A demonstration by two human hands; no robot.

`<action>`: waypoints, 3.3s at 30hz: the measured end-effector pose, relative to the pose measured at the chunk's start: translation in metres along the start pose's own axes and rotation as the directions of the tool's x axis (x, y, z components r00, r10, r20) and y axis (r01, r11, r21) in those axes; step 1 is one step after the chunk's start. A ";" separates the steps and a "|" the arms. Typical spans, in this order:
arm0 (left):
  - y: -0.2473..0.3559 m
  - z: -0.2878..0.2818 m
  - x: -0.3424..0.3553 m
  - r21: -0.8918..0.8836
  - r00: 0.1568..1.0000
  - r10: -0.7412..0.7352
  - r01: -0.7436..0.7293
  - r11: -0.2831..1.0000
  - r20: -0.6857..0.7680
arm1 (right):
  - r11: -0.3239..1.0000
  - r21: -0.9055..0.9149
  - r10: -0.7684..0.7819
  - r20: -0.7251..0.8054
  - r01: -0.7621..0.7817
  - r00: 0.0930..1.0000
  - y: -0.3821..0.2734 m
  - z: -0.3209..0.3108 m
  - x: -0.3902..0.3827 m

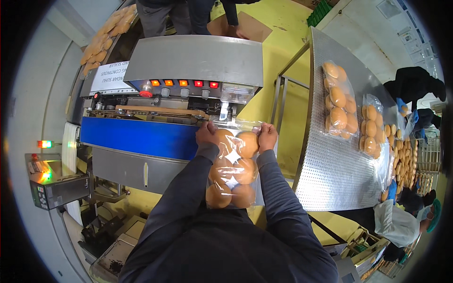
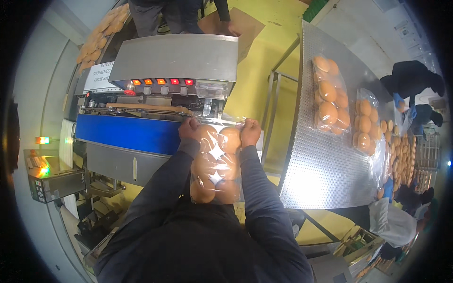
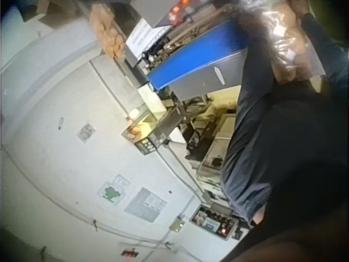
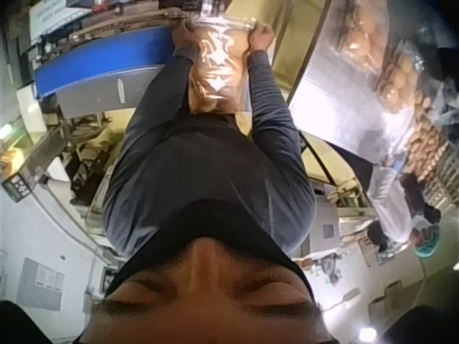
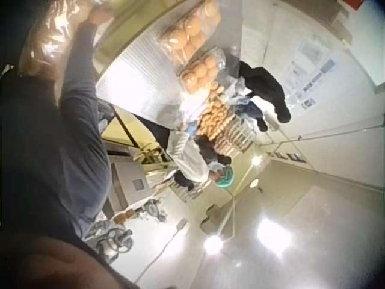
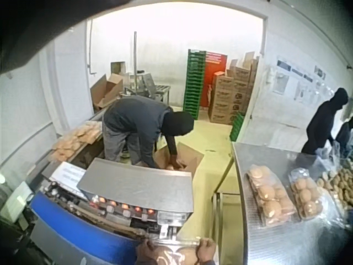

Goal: The person places buns into clear plastic bags and feeds them onto a conveyor belt for sealing. They then pick up the sealed packages from the end of the belt and place them onto a metal table.

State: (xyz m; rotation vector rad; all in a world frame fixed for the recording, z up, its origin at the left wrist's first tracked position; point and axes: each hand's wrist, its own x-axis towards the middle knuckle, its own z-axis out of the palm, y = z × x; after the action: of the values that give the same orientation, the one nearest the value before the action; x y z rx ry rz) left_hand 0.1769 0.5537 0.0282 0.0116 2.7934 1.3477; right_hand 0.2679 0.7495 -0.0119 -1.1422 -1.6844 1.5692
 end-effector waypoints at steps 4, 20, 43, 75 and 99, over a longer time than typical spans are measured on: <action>-0.002 0.003 -0.006 -0.078 1.000 0.016 -0.017 0.997 -0.015 | 0.995 0.083 0.061 -0.012 -0.060 0.998 -0.008 0.001 -0.009; -0.006 0.052 0.022 -0.655 0.833 -0.194 0.533 0.535 0.519 | 0.967 0.174 0.186 0.025 -0.188 0.982 -0.038 -0.029 0.021; -0.046 0.011 0.006 -0.420 0.913 -0.364 0.262 0.869 -0.184 | 0.970 -0.204 -0.147 -0.047 0.135 0.988 -0.038 0.033 -0.012; -0.180 -0.235 0.027 -0.458 0.792 -0.112 0.455 0.764 0.600 | 0.974 -0.166 0.196 0.250 -0.157 0.948 -0.011 0.152 -0.269; -0.303 -0.339 0.124 -0.573 0.793 -0.065 0.491 0.657 0.605 | 0.923 -0.363 0.202 0.167 -0.130 0.965 -0.003 0.184 -0.354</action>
State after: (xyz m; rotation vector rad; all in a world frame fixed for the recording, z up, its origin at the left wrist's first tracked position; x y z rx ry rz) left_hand 0.0427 0.1027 -0.0023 -0.0728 1.5862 1.8647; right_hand 0.2786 0.3514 0.0141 -1.3714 -2.1137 1.5710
